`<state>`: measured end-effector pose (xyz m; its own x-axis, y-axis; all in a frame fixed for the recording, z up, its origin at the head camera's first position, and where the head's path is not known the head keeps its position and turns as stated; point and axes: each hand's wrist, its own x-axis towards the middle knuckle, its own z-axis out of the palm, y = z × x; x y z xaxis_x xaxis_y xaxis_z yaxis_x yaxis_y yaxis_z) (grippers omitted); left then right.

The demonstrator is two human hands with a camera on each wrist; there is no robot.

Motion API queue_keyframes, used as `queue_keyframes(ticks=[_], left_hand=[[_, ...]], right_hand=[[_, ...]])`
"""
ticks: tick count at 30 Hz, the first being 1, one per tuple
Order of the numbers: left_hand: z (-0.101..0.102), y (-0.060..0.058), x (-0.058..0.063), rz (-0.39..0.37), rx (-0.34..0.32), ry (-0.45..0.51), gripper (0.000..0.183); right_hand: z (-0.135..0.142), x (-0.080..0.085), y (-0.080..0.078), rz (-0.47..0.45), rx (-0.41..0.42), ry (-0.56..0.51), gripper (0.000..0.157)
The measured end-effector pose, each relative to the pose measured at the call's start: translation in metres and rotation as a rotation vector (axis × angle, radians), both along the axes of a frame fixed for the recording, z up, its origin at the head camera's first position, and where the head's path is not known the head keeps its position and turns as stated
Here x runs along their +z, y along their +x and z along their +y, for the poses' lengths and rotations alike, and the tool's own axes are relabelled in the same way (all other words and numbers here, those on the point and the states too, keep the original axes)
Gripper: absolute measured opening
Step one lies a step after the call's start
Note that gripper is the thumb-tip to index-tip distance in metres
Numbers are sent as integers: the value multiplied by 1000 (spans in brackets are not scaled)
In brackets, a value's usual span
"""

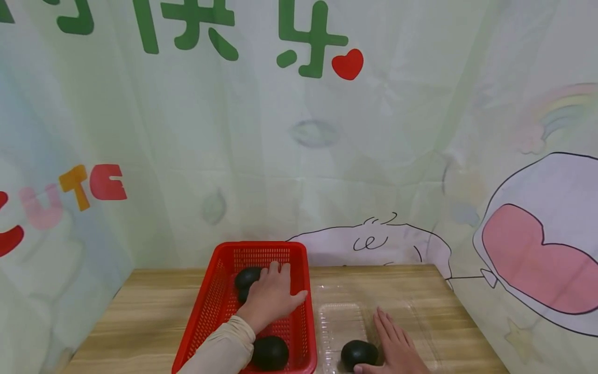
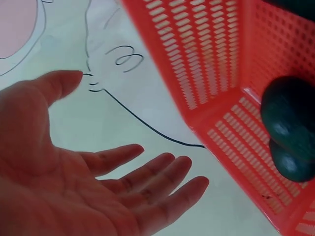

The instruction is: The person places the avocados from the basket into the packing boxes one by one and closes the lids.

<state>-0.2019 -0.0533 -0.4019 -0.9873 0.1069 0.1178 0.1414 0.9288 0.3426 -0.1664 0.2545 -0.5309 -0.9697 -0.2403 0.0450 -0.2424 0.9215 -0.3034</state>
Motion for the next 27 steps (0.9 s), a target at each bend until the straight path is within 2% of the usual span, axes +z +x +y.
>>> queue_keyframes(ticks=[5,11,17,22,27], left_hand=[[-12,-4,-4,-74,-29,2,85],[-23,-7,-8,-193,-106,-34,99],[-32,-7,-12,-309,-195,-146,101],[-37,-5,-14,-429,-215,-192,103],[-41,-5,-19,-488,-237,-212,98]], right_hand=[[0,0,0,-6,0,-2,119],[-1,3,1,-16,-7,-1,119],[-2,3,1,-15,-14,6,119],[-2,2,1,-18,-23,7,120],[-2,2,0,-22,-20,1,119]])
